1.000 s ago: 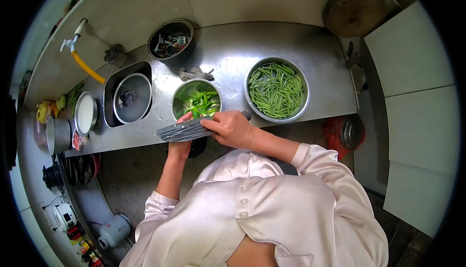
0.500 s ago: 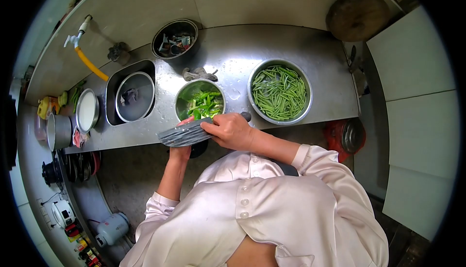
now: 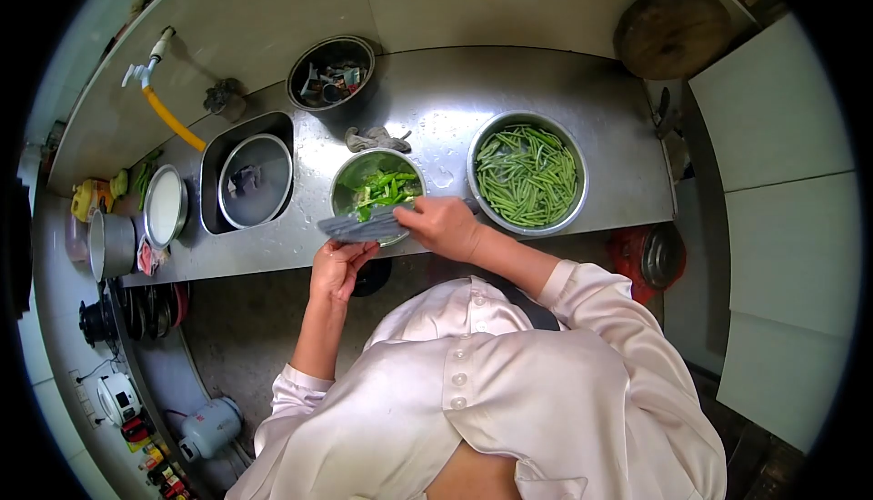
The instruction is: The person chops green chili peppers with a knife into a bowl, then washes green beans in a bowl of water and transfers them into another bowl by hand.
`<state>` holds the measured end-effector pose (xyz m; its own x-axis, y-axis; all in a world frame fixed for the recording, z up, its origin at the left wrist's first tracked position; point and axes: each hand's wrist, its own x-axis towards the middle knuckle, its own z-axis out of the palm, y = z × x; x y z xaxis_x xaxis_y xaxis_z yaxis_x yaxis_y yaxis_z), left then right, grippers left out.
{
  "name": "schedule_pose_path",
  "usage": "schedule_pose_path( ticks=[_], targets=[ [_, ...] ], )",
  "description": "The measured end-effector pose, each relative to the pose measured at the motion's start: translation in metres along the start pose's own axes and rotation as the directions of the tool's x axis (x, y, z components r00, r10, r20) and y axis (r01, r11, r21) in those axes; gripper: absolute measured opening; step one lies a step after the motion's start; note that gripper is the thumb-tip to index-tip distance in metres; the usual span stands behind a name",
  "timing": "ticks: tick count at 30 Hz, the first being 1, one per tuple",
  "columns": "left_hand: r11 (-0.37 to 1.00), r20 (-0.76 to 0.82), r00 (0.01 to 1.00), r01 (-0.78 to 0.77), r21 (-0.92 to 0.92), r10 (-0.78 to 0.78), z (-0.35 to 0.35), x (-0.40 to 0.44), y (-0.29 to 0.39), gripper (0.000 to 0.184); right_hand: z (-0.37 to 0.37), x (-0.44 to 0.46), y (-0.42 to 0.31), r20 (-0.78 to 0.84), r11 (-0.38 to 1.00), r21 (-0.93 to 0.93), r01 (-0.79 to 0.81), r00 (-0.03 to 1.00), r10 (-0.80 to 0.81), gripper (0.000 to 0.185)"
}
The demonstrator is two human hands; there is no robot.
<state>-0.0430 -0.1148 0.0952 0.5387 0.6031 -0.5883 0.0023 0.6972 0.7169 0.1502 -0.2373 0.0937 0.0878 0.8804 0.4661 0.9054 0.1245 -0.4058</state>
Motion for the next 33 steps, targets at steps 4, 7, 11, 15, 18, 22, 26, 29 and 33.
schedule_pose_path(
  ticks=[4, 7, 11, 15, 18, 22, 26, 29, 33],
  targets=[
    [0.998, 0.009, 1.0, 0.011, 0.063, -0.012, -0.002, -0.001, 0.003, 0.032, 0.009, 0.001, 0.018, 0.041, 0.976, 0.116, -0.187, 0.982, 0.183, 0.017],
    [0.997, -0.037, 0.999, 0.033, 0.07, -0.031, -0.006, 0.004, 0.0, 0.032, 0.007, 0.008, 0.011, -0.02, 0.964, 0.207, -0.169, 0.984, 0.177, 0.018],
    [1.0, -0.017, 1.0, -0.001, -0.014, 0.001, -0.004, 0.011, -0.012, 0.028, -0.007, 0.014, -0.023, -0.017, 0.976, 0.206, -0.071, 0.997, 0.076, 0.025],
    [0.995, -0.019, 1.0, -0.027, -0.101, 0.025, -0.013, 0.024, -0.029, 0.023, -0.011, 0.014, -0.032, 0.011, 0.994, 0.11, 0.028, 1.0, -0.029, 0.04],
    [0.994, -0.007, 0.999, -0.051, -0.095, 0.051, -0.02, 0.031, -0.038, 0.021, -0.009, 0.013, -0.03, 0.014, 0.995, 0.09, 0.047, 0.999, -0.049, 0.045],
    [0.993, 0.022, 0.999, -0.041, -0.11, 0.043, -0.025, 0.035, -0.042, 0.019, -0.009, 0.012, -0.029, 0.013, 0.994, 0.093, 0.06, 0.998, -0.061, 0.043],
    [0.974, -0.092, 0.994, 0.029, -0.223, -0.05, 0.009, 0.015, -0.009, 0.015, -0.003, 0.005, -0.014, 0.004, 0.998, 0.033, 0.053, 0.999, -0.053, 0.039],
    [0.979, 0.012, 0.996, 0.093, -0.18, -0.092, -0.012, 0.02, -0.006, 0.008, 0.009, -0.005, 0.012, -0.016, 1.0, 0.016, -0.019, 1.0, 0.019, 0.034],
    [0.976, 0.012, 0.99, 0.137, -0.17, -0.137, -0.012, 0.019, -0.004, 0.007, 0.007, -0.004, 0.014, 0.027, 0.984, 0.061, -0.169, 0.986, 0.167, 0.029]
  ],
)
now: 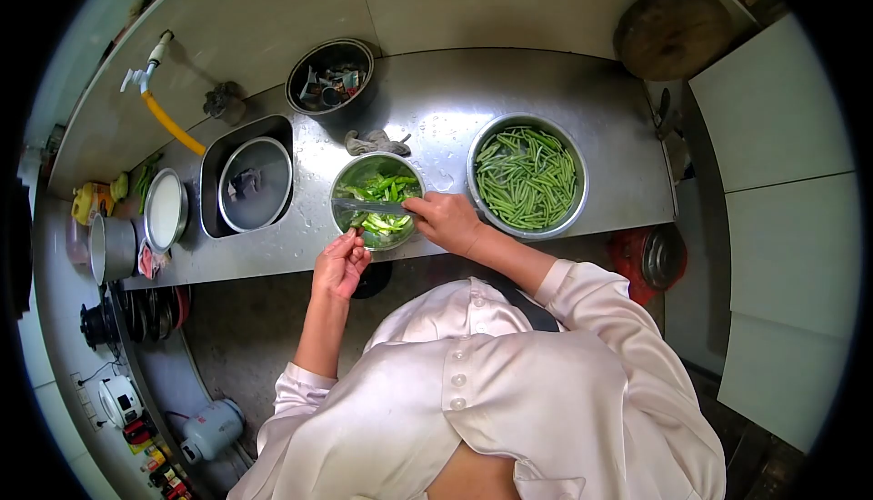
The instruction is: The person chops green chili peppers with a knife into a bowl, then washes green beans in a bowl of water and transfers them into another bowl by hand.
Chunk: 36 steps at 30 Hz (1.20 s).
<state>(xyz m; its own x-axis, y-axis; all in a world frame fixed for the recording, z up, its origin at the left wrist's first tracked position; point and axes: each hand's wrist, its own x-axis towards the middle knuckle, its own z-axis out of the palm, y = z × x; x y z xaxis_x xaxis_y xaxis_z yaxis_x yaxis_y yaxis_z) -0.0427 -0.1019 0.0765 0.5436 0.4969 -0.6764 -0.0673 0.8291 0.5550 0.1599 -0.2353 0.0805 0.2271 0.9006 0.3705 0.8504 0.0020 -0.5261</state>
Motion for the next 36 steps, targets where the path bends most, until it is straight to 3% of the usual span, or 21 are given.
schedule_pose_path(
  ticks=[3, 7, 13, 27, 30, 36],
  targets=[
    [1.0, -0.005, 1.0, 0.001, 0.007, -0.001, 0.002, 0.003, -0.002, 0.006, 0.001, 0.004, -0.012, -0.051, 0.994, 0.103, -0.033, 0.998, 0.038, 0.028],
    [1.0, -0.09, 0.996, -0.005, 0.001, 0.006, 0.008, 0.009, -0.012, 0.008, -0.001, 0.007, -0.028, -0.062, 0.989, 0.128, 0.08, 0.995, -0.073, 0.025],
    [1.0, 0.026, 1.0, 0.017, 0.024, -0.018, 0.009, 0.013, -0.014, 0.012, -0.009, 0.008, -0.038, 0.016, 0.987, 0.086, 0.137, 0.99, -0.139, 0.04],
    [1.0, 0.227, 0.974, -0.015, 0.014, 0.012, -0.005, 0.027, -0.017, 0.015, -0.01, 0.01, -0.036, -0.028, 0.976, 0.055, 0.21, 0.978, -0.209, 0.035],
    [1.0, 0.222, 0.974, 0.027, 0.016, -0.03, -0.006, 0.03, -0.013, 0.016, -0.011, 0.011, -0.035, -0.027, 0.976, 0.053, 0.209, 0.978, -0.208, 0.035],
    [0.972, 0.336, 0.934, 0.183, -0.15, -0.124, -0.01, 0.035, -0.008, 0.022, -0.011, 0.012, -0.032, -0.02, 0.974, 0.034, 0.226, 0.974, -0.225, 0.037]
  ],
)
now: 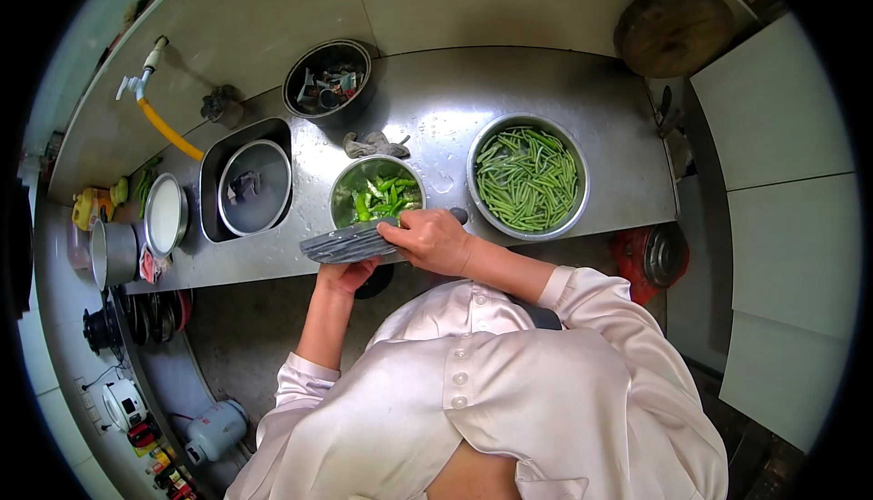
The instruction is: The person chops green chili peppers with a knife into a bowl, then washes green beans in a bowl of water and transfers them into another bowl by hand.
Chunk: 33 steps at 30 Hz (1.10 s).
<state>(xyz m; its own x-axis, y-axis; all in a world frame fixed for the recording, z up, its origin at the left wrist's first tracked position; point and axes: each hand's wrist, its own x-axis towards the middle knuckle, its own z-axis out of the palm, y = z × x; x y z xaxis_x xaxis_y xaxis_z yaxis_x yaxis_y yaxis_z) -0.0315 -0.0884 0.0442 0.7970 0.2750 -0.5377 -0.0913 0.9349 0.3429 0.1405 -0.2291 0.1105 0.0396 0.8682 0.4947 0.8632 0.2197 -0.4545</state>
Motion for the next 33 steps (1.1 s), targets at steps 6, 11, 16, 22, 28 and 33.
schedule_pose_path(
  ticks=[6, 11, 16, 22, 28, 33],
  targets=[
    [0.991, -0.192, 0.981, -0.015, -0.133, -0.011, 0.04, -0.009, 0.003, 0.016, 0.002, -0.001, 0.011, 0.004, 0.999, -0.037, 0.025, 1.0, -0.025, 0.036],
    [0.967, -0.031, 0.993, 0.101, -0.232, -0.111, 0.029, -0.008, 0.016, 0.006, 0.011, -0.018, 0.045, 0.05, 0.975, -0.082, -0.206, 0.976, 0.211, 0.029],
    [0.931, -0.239, 0.949, -0.113, 0.347, 0.204, 0.029, 0.001, 0.033, 0.015, 0.004, -0.021, 0.049, -0.058, 0.933, 0.136, -0.332, 0.938, 0.342, 0.022],
    [0.482, 0.009, 0.756, -0.426, 0.766, 0.654, 0.053, 0.067, 0.124, 0.017, -0.017, -0.024, 0.041, -0.136, 0.891, 0.219, -0.399, 0.891, 0.432, 0.019],
    [-0.308, 0.219, 0.629, 0.034, 0.951, 0.746, 0.104, 0.126, 0.191, 0.072, -0.035, -0.032, 0.041, -0.174, 0.841, 0.241, -0.484, 0.831, 0.528, 0.019],
    [-0.417, 0.157, 0.814, 0.112, 0.902, 0.56, 0.099, 0.1, 0.104, 0.019, -0.045, -0.042, 0.044, -0.209, 0.818, 0.269, -0.508, 0.799, 0.564, 0.02]
  ],
)
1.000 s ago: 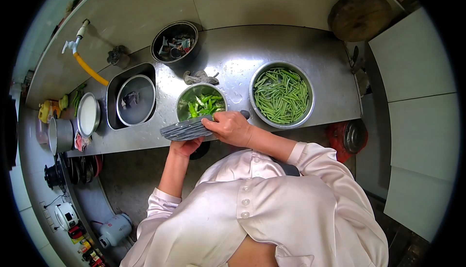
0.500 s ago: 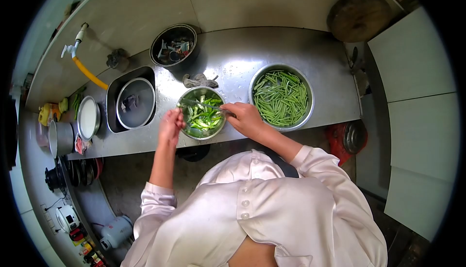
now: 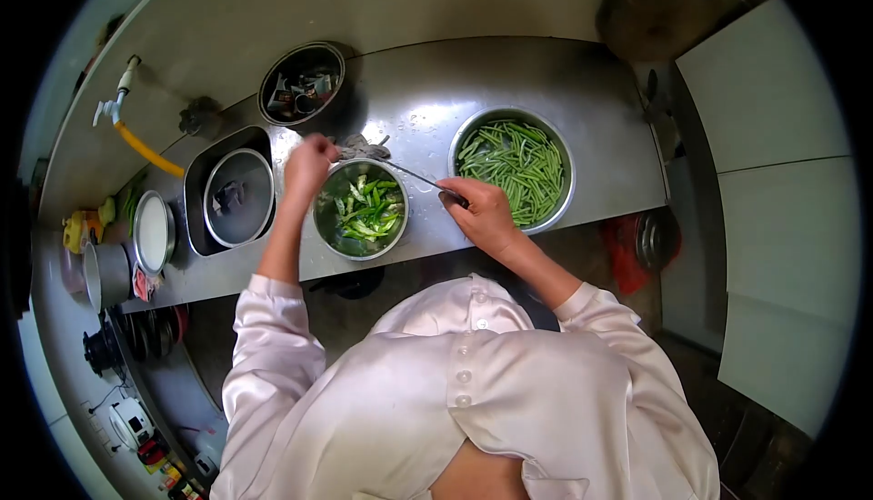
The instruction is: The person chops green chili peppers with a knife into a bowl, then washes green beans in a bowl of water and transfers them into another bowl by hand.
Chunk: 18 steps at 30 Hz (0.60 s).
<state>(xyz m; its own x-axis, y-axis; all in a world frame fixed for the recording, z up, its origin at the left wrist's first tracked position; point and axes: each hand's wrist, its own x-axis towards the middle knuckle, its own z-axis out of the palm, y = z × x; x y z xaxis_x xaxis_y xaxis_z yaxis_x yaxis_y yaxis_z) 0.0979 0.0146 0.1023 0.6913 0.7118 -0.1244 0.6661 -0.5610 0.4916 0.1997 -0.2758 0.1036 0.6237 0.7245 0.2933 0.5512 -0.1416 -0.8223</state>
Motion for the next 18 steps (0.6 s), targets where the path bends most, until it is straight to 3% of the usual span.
schedule_pose_path(
  ticks=[2, 6, 14, 18],
  targets=[
    [0.984, 0.197, 0.979, -0.087, 0.155, 0.056, 0.04, -0.027, -0.012, 0.022, -0.003, -0.002, 0.001, -0.024, 1.0, -0.01, 0.017, 1.0, -0.017, 0.019],
    [0.907, 0.309, 0.948, -0.199, 0.371, 0.081, 0.078, -0.076, -0.012, 0.029, -0.005, -0.002, 0.002, -0.016, 0.998, -0.061, 0.033, 0.999, -0.034, 0.018],
    [0.943, 0.134, 0.982, -0.165, 0.29, 0.13, 0.113, -0.093, -0.037, 0.022, 0.002, -0.003, -0.003, 0.027, 1.0, -0.01, -0.002, 1.0, 0.002, 0.017],
    [0.999, 0.102, 0.995, -0.011, 0.03, 0.008, 0.113, -0.095, -0.038, 0.022, 0.005, -0.003, -0.006, 0.028, 0.999, -0.014, 0.038, 0.999, -0.038, 0.016]
  ],
)
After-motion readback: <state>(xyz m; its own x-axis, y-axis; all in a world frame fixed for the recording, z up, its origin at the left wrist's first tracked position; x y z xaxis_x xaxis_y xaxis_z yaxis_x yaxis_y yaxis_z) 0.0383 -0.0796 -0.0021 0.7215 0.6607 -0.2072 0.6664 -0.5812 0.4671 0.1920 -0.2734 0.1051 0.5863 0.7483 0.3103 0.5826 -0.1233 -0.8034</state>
